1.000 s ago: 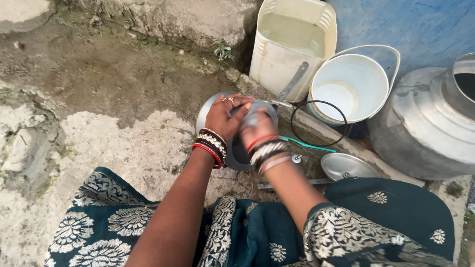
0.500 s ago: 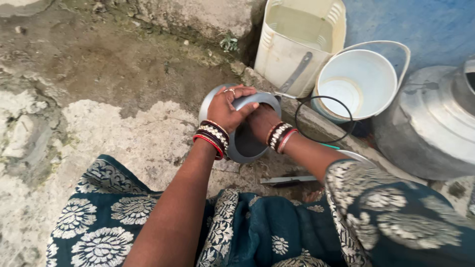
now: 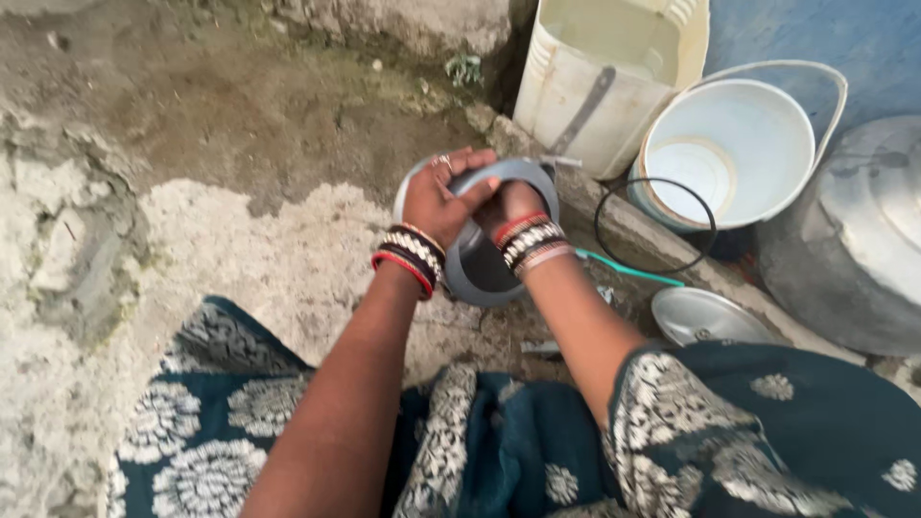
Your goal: The person scrubs the inside and outside of a pressure cooker with a scrubber, pours water over it to rinse, wipes it with a cloth, and reattaches the lid with its handle.
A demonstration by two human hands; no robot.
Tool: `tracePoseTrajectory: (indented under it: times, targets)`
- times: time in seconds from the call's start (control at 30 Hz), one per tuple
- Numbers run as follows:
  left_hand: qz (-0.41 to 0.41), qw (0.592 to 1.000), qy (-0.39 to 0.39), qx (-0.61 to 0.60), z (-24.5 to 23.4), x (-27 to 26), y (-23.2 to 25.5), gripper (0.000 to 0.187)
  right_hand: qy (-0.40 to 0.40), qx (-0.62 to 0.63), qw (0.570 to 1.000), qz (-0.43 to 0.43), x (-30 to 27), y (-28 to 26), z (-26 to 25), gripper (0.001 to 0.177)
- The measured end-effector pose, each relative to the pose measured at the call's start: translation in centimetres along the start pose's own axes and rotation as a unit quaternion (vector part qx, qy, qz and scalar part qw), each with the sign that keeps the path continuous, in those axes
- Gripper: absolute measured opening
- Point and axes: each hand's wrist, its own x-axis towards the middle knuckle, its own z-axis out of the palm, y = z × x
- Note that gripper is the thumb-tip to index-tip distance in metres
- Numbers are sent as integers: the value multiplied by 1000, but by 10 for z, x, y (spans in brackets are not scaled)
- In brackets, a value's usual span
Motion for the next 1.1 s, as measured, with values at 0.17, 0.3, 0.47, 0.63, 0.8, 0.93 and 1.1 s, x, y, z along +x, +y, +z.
tracePoseTrajectory:
  times: [0.17, 0.3, 0.47, 0.63, 0.8, 0.93, 1.1]
  targets:
    - [11, 995, -58, 76, 2, 9, 10, 33, -61, 60, 996, 1, -7, 4, -1, 27]
    - [69, 988, -58, 122, 0, 12, 13, 30, -174, -646, 743, 12, -34, 24, -4, 32]
    - [41, 995, -51, 77, -6, 12, 6, 32, -263, -954, 131, -54, -48, -10, 8, 39]
    - [35, 994, -48, 88, 3, 17, 7, 32, -106, -940, 109, -307, -42, -17, -5, 54]
    - [85, 985, -65, 137, 5, 15, 8, 29, -203, -930, 292, -97, -37, 44, -41, 26]
    - [51, 990, -51, 117, 5, 10, 8, 29, -189, -752, 631, 15, -42, 23, -42, 26]
    - [46, 992, -34, 116, 6, 3, 11, 29, -172, -951, 152, -206, -66, -24, -40, 21]
